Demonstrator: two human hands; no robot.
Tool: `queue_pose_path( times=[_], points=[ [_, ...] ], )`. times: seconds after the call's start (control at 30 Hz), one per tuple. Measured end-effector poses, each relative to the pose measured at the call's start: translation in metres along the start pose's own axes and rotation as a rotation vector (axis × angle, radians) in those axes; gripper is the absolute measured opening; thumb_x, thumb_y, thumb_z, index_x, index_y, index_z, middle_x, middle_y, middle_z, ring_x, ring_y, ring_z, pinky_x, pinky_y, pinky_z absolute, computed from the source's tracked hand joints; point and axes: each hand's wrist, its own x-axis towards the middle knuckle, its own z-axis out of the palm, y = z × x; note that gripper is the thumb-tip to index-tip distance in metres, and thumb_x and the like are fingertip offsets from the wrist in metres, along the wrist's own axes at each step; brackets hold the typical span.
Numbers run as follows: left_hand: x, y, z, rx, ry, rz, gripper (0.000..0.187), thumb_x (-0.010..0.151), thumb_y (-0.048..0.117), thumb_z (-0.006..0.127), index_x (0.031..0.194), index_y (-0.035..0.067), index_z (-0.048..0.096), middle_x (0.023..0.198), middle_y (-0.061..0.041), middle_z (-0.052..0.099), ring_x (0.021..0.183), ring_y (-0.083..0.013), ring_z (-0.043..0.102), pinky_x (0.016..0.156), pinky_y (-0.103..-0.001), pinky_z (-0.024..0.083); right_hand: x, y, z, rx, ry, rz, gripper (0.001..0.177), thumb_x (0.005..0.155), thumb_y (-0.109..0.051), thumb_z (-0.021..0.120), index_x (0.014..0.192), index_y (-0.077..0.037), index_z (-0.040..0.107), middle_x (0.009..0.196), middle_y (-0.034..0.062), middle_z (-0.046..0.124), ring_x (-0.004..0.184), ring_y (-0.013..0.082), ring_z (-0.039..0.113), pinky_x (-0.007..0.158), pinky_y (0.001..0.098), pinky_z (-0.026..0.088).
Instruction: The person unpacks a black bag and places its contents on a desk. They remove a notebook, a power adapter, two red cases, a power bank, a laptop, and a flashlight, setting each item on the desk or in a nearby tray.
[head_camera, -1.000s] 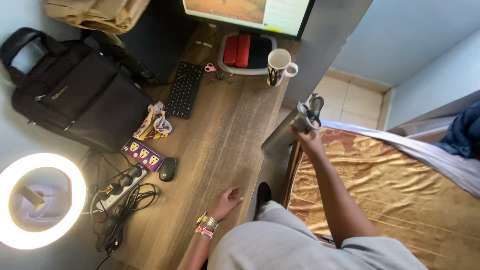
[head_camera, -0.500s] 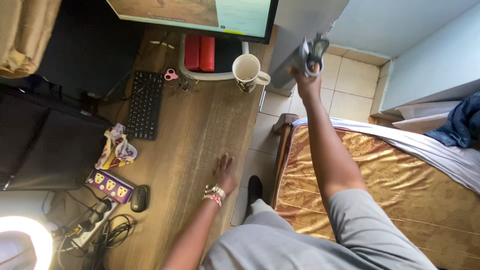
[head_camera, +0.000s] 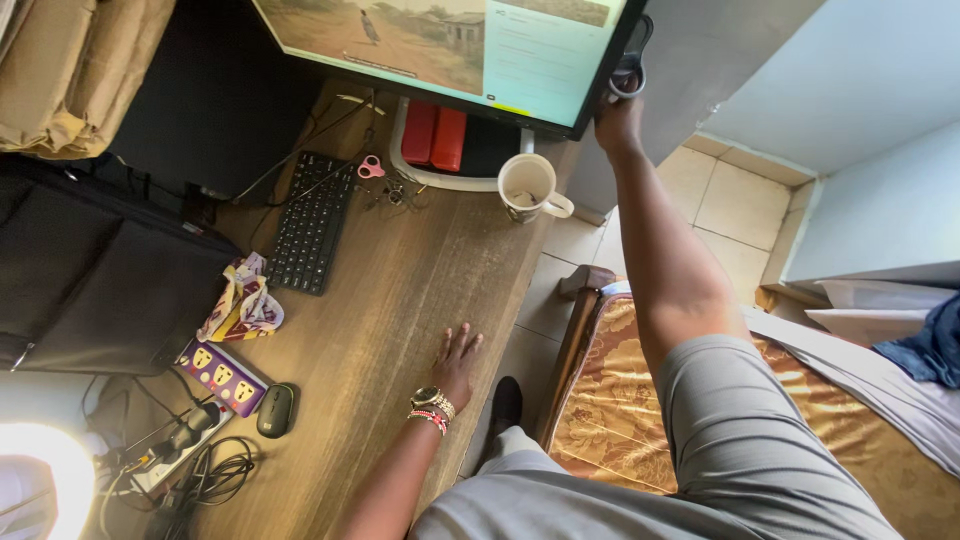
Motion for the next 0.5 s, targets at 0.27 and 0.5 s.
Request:
queue_pose_path(
  times=[0.27,0.5],
  points=[
    [0.004,-0.008,0.010,-0.004,0.057,0.026,0.094,0.076,-0.012,0.064,0.159,0.021,0.033,0.171,-0.007,0.011,0.156,-0.0406,0.005,0.125,-0.043,0.022,0.003,-0.041,-0.004,-0.505,-0.057,-0.381,0.054,0.100,-0.001,0.073,0.145,-0.001,0.044,0.137,0.0196,0.063,0.126,0.0325,0.062,0.104,0.0399,0.053],
    [0.003,-0.004,-0.005,-0.041,-0.084,-0.046,0.100,0.078,-0.013,0.061,0.161,0.027,0.024,0.173,0.001,0.001,0.158,-0.0350,-0.001,0.119,-0.037,0.036,-0.004,-0.057,0.007,-0.568,-0.038,-0.071,0.058,0.098,-0.009,0.075,0.146,-0.007,0.043,0.142,0.0181,0.056,0.129,0.0299,0.058,0.105,0.0385,0.054]
  ],
)
